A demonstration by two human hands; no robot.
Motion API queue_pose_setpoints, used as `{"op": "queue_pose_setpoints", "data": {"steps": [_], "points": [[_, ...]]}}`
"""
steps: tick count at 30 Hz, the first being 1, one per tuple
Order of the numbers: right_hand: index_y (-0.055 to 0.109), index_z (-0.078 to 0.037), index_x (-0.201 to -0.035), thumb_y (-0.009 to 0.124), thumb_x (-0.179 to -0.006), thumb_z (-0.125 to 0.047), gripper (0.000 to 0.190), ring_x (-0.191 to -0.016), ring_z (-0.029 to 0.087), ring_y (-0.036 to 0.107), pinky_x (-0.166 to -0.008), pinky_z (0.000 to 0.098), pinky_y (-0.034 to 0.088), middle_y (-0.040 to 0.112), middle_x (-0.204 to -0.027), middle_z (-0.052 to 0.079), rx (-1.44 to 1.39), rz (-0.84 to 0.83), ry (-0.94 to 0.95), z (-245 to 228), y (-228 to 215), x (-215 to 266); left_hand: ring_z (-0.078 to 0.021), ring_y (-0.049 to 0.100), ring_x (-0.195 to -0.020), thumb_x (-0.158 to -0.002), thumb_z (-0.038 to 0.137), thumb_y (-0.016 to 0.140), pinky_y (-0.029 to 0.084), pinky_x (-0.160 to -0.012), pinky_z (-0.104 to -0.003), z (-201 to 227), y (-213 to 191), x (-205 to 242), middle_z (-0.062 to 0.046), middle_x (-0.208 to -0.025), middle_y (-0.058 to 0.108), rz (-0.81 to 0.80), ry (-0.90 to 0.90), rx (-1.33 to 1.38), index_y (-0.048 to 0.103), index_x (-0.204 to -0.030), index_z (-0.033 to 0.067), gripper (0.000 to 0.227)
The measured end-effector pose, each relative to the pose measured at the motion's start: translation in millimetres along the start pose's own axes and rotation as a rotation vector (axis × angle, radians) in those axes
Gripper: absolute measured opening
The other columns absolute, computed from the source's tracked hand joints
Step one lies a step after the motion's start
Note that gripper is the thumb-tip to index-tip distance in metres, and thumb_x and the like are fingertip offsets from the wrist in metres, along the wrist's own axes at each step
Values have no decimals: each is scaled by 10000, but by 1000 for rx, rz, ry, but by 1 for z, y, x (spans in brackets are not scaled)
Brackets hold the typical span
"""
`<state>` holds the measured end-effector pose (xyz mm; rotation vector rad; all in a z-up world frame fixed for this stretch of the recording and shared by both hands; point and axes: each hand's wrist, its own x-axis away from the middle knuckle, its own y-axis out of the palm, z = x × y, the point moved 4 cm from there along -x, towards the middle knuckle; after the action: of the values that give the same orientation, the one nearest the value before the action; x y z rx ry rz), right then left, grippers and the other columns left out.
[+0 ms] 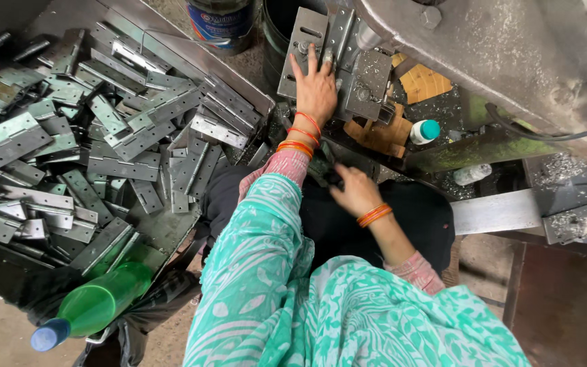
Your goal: The person repeatedly picks up metal hinge pieces from a bin, places them under a drill press, and operates the machine to drill holes. The person handles the pieces one at a time and returns them to the bin after processing.
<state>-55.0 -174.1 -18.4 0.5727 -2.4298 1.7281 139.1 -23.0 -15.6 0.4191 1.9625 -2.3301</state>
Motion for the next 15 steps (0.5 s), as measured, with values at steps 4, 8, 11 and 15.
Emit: {"op": "queue_pose_setpoints", "data": {"steps": [4, 8, 11, 15], "points": [[619, -163, -1350, 791, -767, -248, 614, -995, 482, 645, -802, 541, 555, 575, -1336, 256, -74, 228, -86, 2, 65, 27, -387, 173, -1521, -1009, 298, 447, 39, -1158, -776, 2, 2, -3, -20, -1501, 521, 15, -8, 0, 724, -1253, 98, 420], [611, -184, -1334, 797, -785, -258, 584, -1047, 451, 662, -824, 513, 574, 592, -1340, 213, -92, 213, -77, 25, 102, 22, -410, 186, -1509, -985, 381, 511, 66, -1145, -787, -2, -15, 6, -73, -1481, 519, 38, 2, 112, 730, -1210, 69, 443], [608, -172, -1373, 805, -789, -237, 620, -1060, 446, 663, -850, 502, 568, 598, -1299, 226, -91, 137, -86, 34, 100, 16, -389, 284, -1490, -947, 313, 601, 176, -1147, -773, -3, -42, 25, -92, -1497, 532, 130, -1, 95, 754, -1133, 90, 328], [617, -59, -1320, 830, -815, -251, 581, -1099, 444, 669, -937, 486, 543, 667, -1220, 241, -22, 243, -309, 12, 46, 12, -362, 440, -1362, -859, 284, 688, 383, -1070, -632, -47, -74, 61, -84, -1406, 576, 124, -83, 213, 733, -1137, 112, 330]]}}
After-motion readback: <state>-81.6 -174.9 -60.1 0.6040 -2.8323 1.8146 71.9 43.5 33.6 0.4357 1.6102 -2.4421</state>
